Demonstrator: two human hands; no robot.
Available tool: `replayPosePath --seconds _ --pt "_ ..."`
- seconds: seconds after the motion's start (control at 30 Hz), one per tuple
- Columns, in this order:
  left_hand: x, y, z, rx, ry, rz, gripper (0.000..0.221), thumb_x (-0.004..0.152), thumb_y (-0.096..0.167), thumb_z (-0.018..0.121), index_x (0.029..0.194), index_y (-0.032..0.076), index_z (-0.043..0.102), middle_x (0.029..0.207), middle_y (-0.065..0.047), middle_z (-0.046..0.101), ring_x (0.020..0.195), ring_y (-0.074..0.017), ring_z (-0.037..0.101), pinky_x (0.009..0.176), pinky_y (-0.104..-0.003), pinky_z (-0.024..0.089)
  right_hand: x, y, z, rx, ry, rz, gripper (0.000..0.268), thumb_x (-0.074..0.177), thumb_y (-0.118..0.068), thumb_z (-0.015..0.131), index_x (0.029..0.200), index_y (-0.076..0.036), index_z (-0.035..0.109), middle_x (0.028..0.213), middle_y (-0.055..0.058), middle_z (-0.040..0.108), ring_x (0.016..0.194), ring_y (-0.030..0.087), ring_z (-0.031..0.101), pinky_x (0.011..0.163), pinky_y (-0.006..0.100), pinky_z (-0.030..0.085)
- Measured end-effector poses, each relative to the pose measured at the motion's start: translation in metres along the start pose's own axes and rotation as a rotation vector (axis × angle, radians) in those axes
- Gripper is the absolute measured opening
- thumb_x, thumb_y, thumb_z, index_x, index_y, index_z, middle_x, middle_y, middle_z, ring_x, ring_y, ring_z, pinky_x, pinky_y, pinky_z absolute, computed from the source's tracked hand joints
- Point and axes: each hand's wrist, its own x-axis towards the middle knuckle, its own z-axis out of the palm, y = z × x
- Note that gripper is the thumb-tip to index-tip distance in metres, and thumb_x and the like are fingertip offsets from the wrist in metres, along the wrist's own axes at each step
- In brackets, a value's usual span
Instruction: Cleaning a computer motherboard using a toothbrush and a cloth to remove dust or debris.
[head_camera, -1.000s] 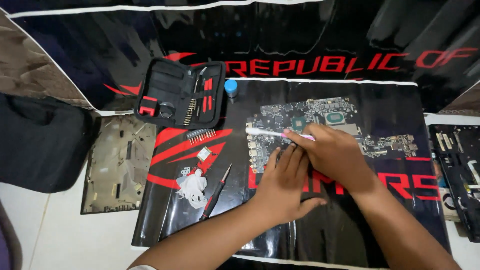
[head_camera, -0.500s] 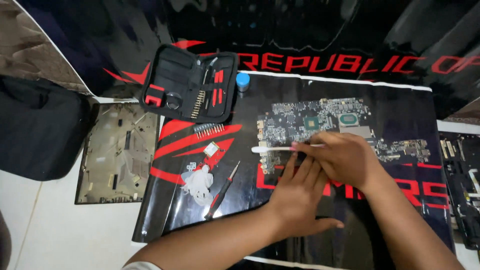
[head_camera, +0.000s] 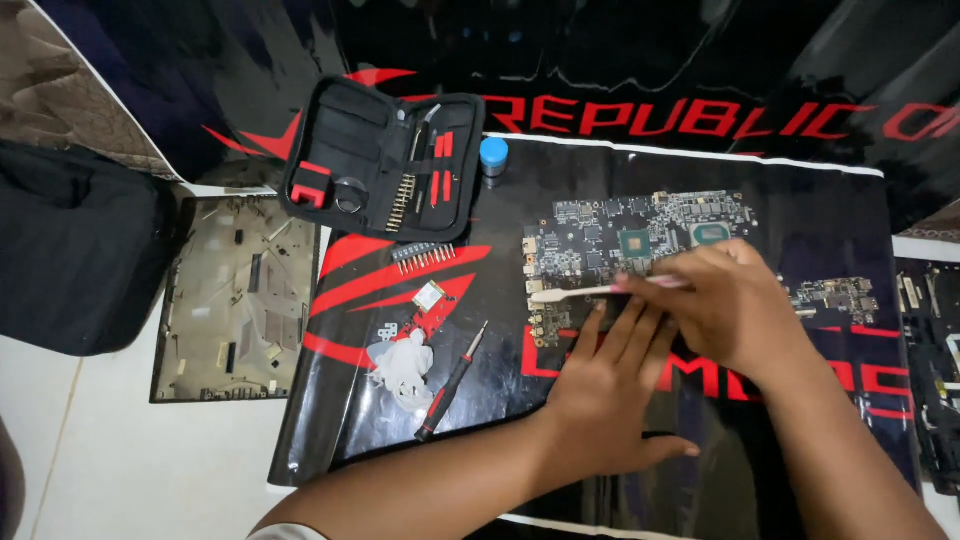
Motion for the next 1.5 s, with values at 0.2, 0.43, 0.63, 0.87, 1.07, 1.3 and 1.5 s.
replayPosePath --seconds 0.2,0.43,0.63,0.87,1.07,1.3,1.5 --pt "0.002 0.001 -0.002 0.021 -0.013 -0.009 0.114 0.072 0.076 0.054 0.152 -0.004 0.045 0.156 -0.024 0.048 0.152 -0.0385 0.038 0.127 -0.058 0.024 0.012 -0.007 -0.005 -0.042 -0.061 0.081 0.049 0.090 -0.029 0.071 0.134 -0.051 0.064 0.094 -0.014 0.073 0.078 0.019 0.066 0.093 0.045 0.046" --pt "0.000 -0.002 0.000 -0.029 -0.008 0.013 0.106 0.076 0.072 0.054 0.146 -0.007 0.051 0.146 -0.026 0.054 0.142 -0.0441 0.045 0.124 -0.061 0.025 0.006 0.002 0.020 0.075 0.151 -0.166 0.065 0.096 -0.018 0.063 0.146 -0.056 0.044 0.076 -0.004 0.053 0.060 0.022 0.044 0.069 0.045 0.040" --pt "0.000 0.001 0.003 -0.071 -0.046 0.005 0.111 0.076 0.069 0.055 0.155 -0.006 0.038 0.162 -0.025 0.039 0.156 -0.0409 0.028 0.127 -0.064 0.012 0.007 -0.001 0.020 -0.099 0.331 0.010 0.064 0.089 -0.011 0.072 0.143 -0.043 0.060 0.105 0.001 0.071 0.086 0.029 0.066 0.073 0.044 0.046" --pt "0.000 0.005 0.001 -0.058 -0.073 0.009 0.111 0.080 0.072 0.044 0.157 -0.007 0.031 0.165 -0.027 0.031 0.157 -0.0433 0.023 0.125 -0.065 0.011 0.010 -0.010 0.006 -0.130 0.485 0.023 0.053 0.090 0.004 0.065 0.132 -0.028 0.069 0.102 0.009 0.072 0.083 0.027 0.068 0.066 0.038 0.053" --pt "0.006 0.003 0.001 -0.024 -0.157 0.010 0.113 0.080 0.075 0.045 0.158 -0.005 0.028 0.167 -0.025 0.026 0.157 -0.0424 0.020 0.124 -0.065 0.010 0.010 -0.007 0.003 -0.135 0.475 0.099 0.057 0.086 0.008 0.065 0.132 -0.024 0.072 0.106 0.008 0.073 0.089 0.026 0.070 0.065 0.034 0.055" --pt "0.004 0.003 -0.004 -0.029 -0.077 0.031 0.110 0.079 0.073 0.047 0.153 -0.009 0.039 0.162 -0.029 0.036 0.152 -0.0443 0.031 0.122 -0.067 0.018 0.012 -0.006 0.011 -0.149 0.447 0.117 0.057 0.082 0.006 0.064 0.128 -0.025 0.073 0.102 0.007 0.072 0.085 0.027 0.068 0.063 0.036 0.055" --pt "0.004 0.001 -0.003 -0.035 -0.110 0.022 0.110 0.080 0.074 0.045 0.155 -0.006 0.038 0.164 -0.027 0.033 0.155 -0.0424 0.028 0.123 -0.066 0.017 0.002 0.012 0.026 -0.088 0.305 0.197 0.067 0.083 0.009 0.065 0.138 -0.029 0.067 0.107 0.009 0.069 0.087 0.031 0.066 0.068 0.043 0.055"
